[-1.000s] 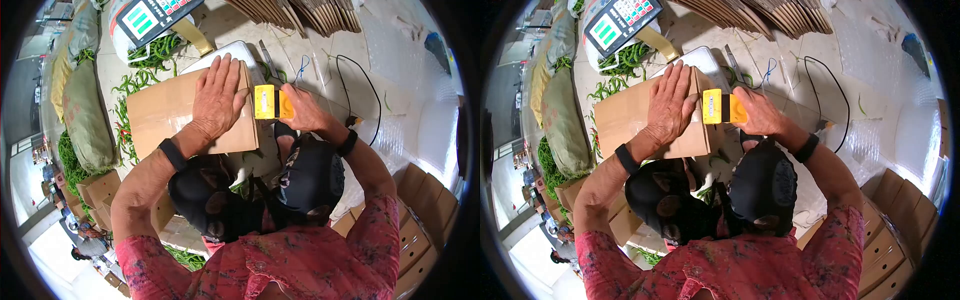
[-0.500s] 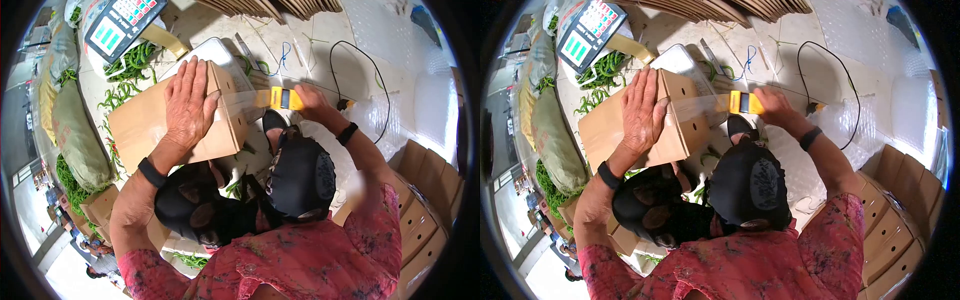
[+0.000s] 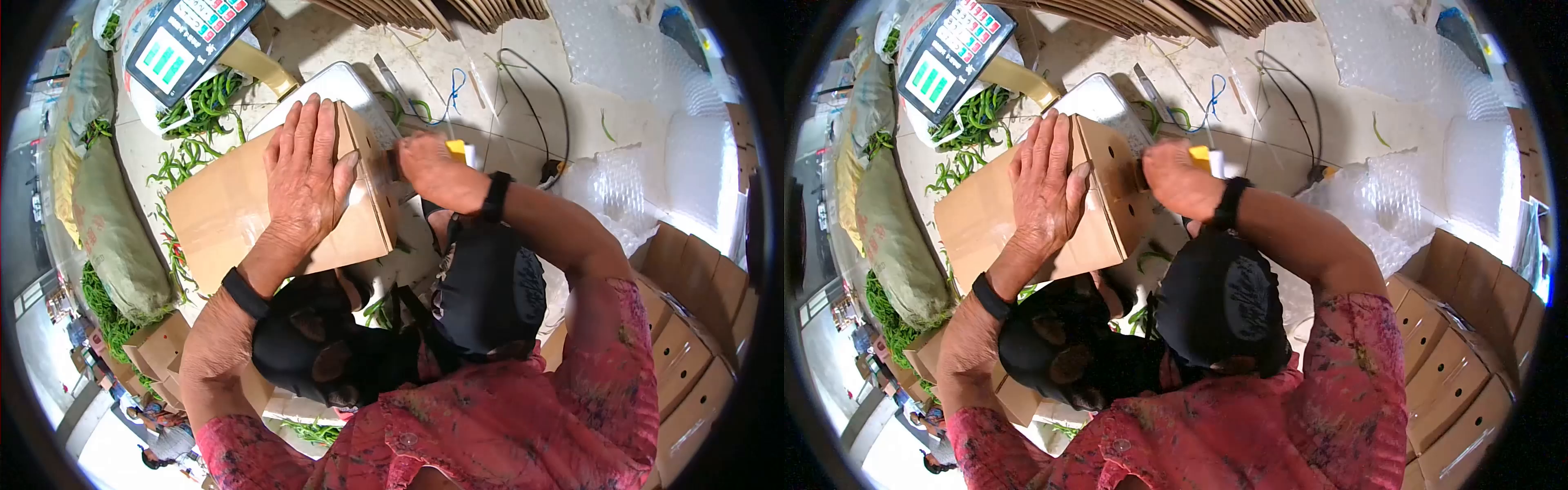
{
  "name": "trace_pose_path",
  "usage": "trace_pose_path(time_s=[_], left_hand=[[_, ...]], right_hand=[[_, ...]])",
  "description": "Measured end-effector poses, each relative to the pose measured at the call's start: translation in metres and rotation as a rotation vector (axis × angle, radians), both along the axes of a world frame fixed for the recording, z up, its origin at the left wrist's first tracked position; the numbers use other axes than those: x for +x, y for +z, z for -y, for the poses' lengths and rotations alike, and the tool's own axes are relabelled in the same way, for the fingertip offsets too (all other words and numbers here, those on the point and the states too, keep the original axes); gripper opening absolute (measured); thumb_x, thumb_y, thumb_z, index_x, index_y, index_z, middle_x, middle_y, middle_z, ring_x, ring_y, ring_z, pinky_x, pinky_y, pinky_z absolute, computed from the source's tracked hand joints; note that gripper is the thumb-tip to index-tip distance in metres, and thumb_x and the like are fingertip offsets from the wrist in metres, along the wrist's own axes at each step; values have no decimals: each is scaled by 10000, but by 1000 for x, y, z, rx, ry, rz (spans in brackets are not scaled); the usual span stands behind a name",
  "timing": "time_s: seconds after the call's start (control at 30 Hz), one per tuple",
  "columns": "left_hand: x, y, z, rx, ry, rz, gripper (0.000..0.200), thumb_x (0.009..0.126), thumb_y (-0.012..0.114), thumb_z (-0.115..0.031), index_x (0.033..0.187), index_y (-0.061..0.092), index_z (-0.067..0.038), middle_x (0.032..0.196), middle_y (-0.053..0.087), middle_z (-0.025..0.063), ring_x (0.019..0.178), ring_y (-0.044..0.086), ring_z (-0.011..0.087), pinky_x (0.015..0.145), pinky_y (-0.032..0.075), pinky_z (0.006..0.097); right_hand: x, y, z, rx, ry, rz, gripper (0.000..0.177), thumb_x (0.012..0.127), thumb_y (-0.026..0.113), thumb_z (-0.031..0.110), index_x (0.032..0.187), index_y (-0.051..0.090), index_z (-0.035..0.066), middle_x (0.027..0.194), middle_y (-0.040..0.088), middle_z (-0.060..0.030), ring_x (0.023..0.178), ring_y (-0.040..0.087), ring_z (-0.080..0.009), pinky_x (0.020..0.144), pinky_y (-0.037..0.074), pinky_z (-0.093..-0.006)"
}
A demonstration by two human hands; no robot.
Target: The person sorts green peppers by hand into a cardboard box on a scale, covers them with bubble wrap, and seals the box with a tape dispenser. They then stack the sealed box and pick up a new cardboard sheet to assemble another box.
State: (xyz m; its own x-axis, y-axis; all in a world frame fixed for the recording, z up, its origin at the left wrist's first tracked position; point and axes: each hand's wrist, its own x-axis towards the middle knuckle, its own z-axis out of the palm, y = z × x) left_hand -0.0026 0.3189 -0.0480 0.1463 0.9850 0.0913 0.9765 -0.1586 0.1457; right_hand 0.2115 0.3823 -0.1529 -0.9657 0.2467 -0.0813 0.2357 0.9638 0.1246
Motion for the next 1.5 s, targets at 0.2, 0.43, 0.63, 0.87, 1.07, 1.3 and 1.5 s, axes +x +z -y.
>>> trace_pose_path(time_s=[0.2, 0.43, 0.63, 0.87, 1.07, 1.3, 1.5], left_hand=[[-4, 7, 1, -37, 22, 31, 642, 956, 547, -315, 1494, 338, -34, 1549, 314, 190, 1404, 337, 372, 1130, 259, 495], [-168, 20, 54, 187, 355, 278, 559, 980, 536, -182, 1494, 368, -39, 1524, 396, 175, 1396, 379, 307, 1136, 319, 380], [-257, -34, 161, -197, 1031, 1169, 667, 1031, 422, -502, 1475, 383, -6, 1450, 463, 99, 1263, 488, 203, 1047, 392, 336], [-165, -23, 124, -270, 815, 1125, 755, 1024, 458, -477, 1540, 207, 14, 1557, 307, 176, 1395, 350, 265, 1149, 268, 374], [-136, -17, 58, -317, 781, 1120, 750, 1015, 432, -524, 1565, 195, -71, 1583, 248, 154, 1400, 332, 267, 1126, 303, 380], [-108, 44, 37, -269, 451, 1283, 725, 1015, 397, -543, 1556, 236, -87, 1562, 292, 131, 1392, 341, 275, 1119, 311, 405], [-4, 160, -13, -312, 186, 1634, 670, 1026, 404, -511, 1537, 297, -90, 1518, 378, 141, 1336, 425, 263, 1103, 348, 391]], right_hand=[[-14, -87, 11, 78, -111, 13, 331, 680, 662, 218, 886, 669, -41, 875, 627, -202, 844, 573, -327, 690, 451, -476], [100, -51, -78, -791, -967, -82, 722, 582, 846, 448, 1117, 613, 22, 1006, 674, -234, 969, 660, -395, 825, 519, -467], [56, -93, -37, -716, -1048, -383, 908, 691, 784, 622, 1316, 502, 27, 1291, 525, -247, 1257, 475, -381, 1062, 361, -472], [28, -87, 10, -2205, -1125, -762, 768, 980, 315, 679, 1416, 503, 76, 1264, 621, -90, 1114, 601, -185, 995, 456, -344], [74, -49, 32, -1847, -1212, -997, 818, 949, 309, 731, 1368, 559, 75, 1248, 637, -98, 1072, 627, -181, 965, 470, -336], [122, 51, 31, -1425, -1317, -1136, 812, 943, 362, 714, 1094, 716, 0, 1042, 705, -160, 1017, 649, -237, 930, 477, -362], [249, 233, 66, -1065, -1107, -1513, 621, 1002, 449, 553, 1089, 700, -8, 1014, 704, -108, 950, 632, -169, 886, 493, -312]])
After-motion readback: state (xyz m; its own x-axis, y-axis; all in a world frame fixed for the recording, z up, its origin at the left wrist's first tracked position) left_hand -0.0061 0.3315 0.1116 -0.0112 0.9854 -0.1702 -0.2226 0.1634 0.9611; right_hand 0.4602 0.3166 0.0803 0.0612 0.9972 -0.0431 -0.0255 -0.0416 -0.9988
